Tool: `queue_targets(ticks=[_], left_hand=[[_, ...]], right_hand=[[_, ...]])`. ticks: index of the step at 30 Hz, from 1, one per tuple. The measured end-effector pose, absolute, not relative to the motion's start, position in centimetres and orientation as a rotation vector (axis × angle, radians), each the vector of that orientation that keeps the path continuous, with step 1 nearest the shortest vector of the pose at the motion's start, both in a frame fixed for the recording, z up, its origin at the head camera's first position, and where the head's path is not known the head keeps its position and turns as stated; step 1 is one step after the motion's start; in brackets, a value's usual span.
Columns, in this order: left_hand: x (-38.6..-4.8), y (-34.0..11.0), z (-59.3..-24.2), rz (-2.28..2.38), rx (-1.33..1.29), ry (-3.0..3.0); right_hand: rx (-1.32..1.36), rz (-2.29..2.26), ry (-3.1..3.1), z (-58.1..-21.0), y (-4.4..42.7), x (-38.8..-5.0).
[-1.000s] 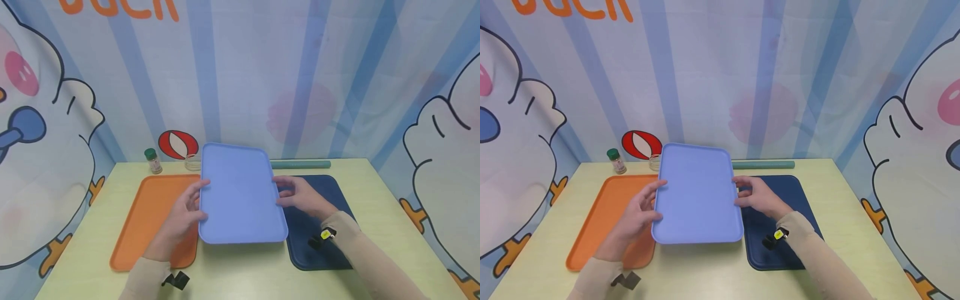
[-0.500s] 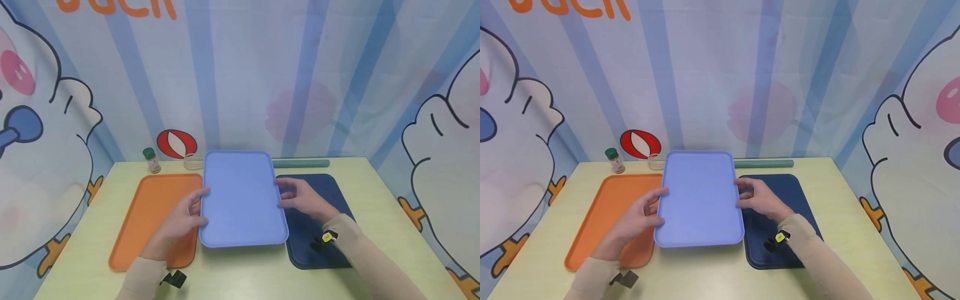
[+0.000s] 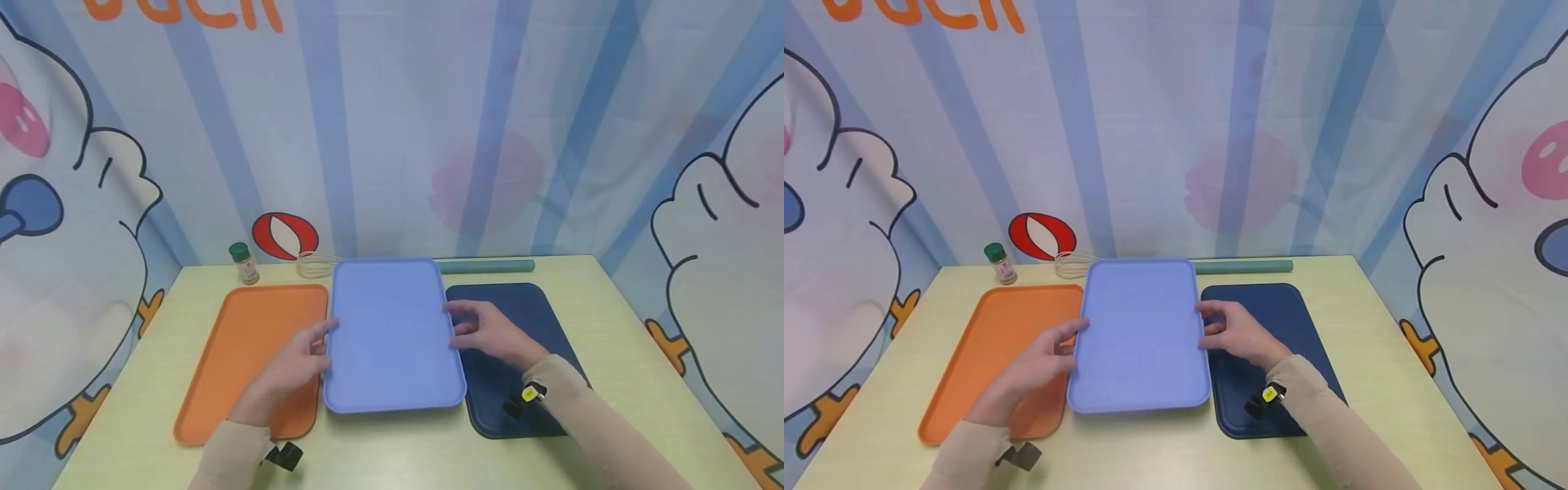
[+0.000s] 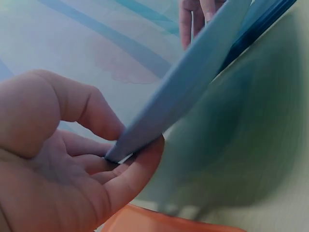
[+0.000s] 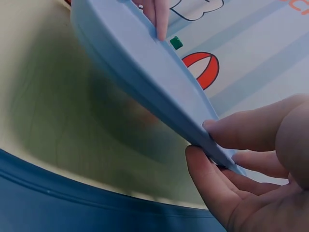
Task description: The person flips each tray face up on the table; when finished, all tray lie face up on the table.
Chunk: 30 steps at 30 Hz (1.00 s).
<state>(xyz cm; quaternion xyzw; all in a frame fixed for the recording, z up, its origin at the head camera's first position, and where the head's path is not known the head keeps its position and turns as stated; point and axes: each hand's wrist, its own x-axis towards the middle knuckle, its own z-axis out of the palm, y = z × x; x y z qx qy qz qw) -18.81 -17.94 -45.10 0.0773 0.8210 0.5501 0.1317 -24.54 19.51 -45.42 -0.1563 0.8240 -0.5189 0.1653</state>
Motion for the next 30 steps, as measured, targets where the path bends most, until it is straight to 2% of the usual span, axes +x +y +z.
queue_targets(ticks=[30], left_hand=[[-18.8, -16.9, -46.1, 1.229, 0.190, 2.621]], right_hand=[[-0.508, -1.216, 2.380, -46.1, 18.8, -23.9]])
